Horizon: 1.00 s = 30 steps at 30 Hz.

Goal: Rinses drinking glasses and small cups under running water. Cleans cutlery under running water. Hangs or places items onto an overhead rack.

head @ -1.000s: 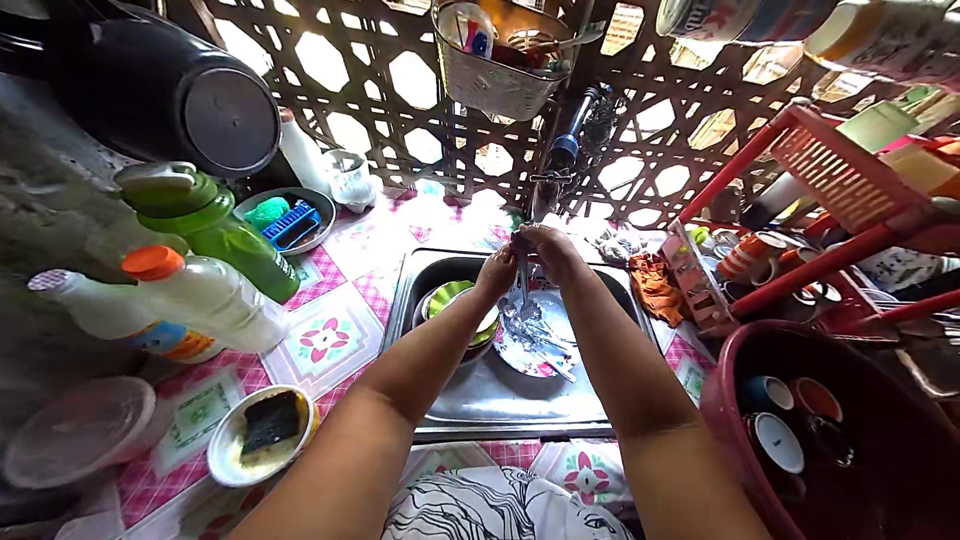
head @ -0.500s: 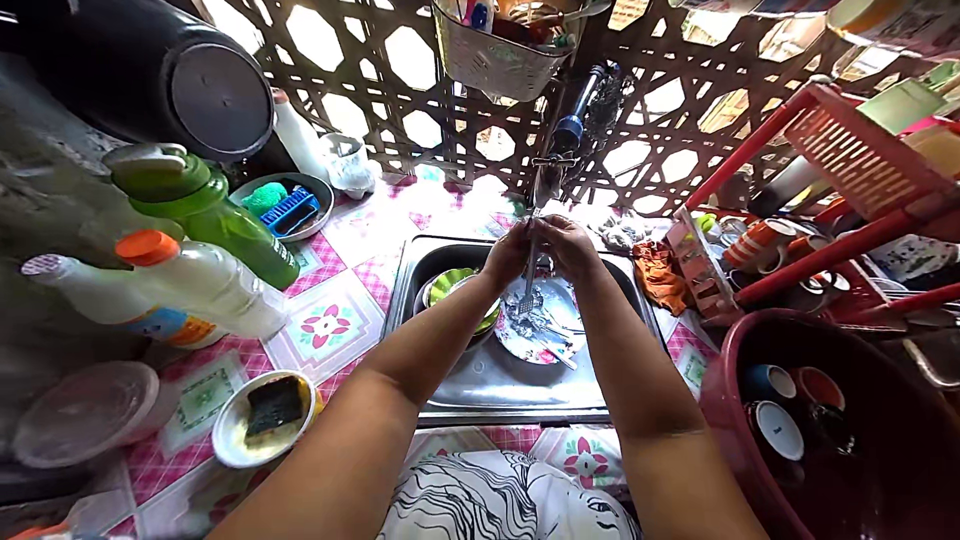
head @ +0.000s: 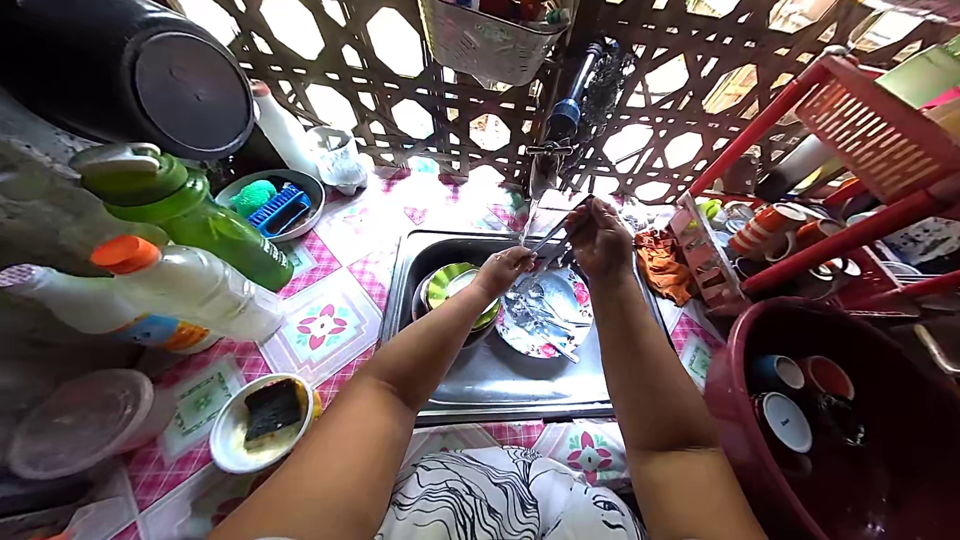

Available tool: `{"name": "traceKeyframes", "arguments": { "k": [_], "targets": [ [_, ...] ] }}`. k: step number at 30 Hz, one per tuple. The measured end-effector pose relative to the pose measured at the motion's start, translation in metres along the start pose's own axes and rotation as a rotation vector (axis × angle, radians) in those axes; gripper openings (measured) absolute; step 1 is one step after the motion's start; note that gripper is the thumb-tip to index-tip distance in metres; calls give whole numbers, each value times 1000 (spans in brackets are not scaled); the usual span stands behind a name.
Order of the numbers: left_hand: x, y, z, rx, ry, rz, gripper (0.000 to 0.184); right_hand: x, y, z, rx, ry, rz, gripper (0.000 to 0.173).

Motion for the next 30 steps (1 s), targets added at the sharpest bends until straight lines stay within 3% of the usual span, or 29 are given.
{"name": "traceKeyframes", "arguments": {
  "k": [3,6,9,12,16,21,24,26,28,29,30],
  "targets": [
    [-2,6,11,-160,238,-1,19,10,-2,34,-82,-163,54,21],
    [4,2,21,-257,514,135,16,0,13,80,-168,-165,-85,32],
    [7,-4,27,-259,551,147,16,-25,39,121,-289,-63,-253,38],
    [6,-5,20,-197,467,126,14,-39,62,142,-348,-150,-292,42],
    [15,-6,7,-249,522,255,31,-42,82,138,-365,-356,-215,41],
    [38,9,-21,-461,1151,668,48,-31,77,110,-385,-467,-42,39],
    [18,24,-29,-517,1359,715,74,-28,68,96,-380,-490,23,39],
    [2,25,-29,-511,1446,601,64,-30,68,89,-393,-496,45,40],
    [-8,25,-27,-486,1478,514,29,-37,70,87,-413,-509,22,41],
    [-7,25,-25,-504,1493,514,19,-40,73,87,-413,-507,0,40],
    [-1,23,-24,-528,1505,525,20,-42,75,86,-413,-497,-24,40]
  ]
}}
Point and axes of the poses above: each hand's wrist, its own y-axis away from the middle knuckle, its own z-axis out of the back of the hand, x = y × z, the point moved 9 cm from there along -y, towards the middle knuckle, and after that the axes turned 1 degree about x, right-handed, at the moved point
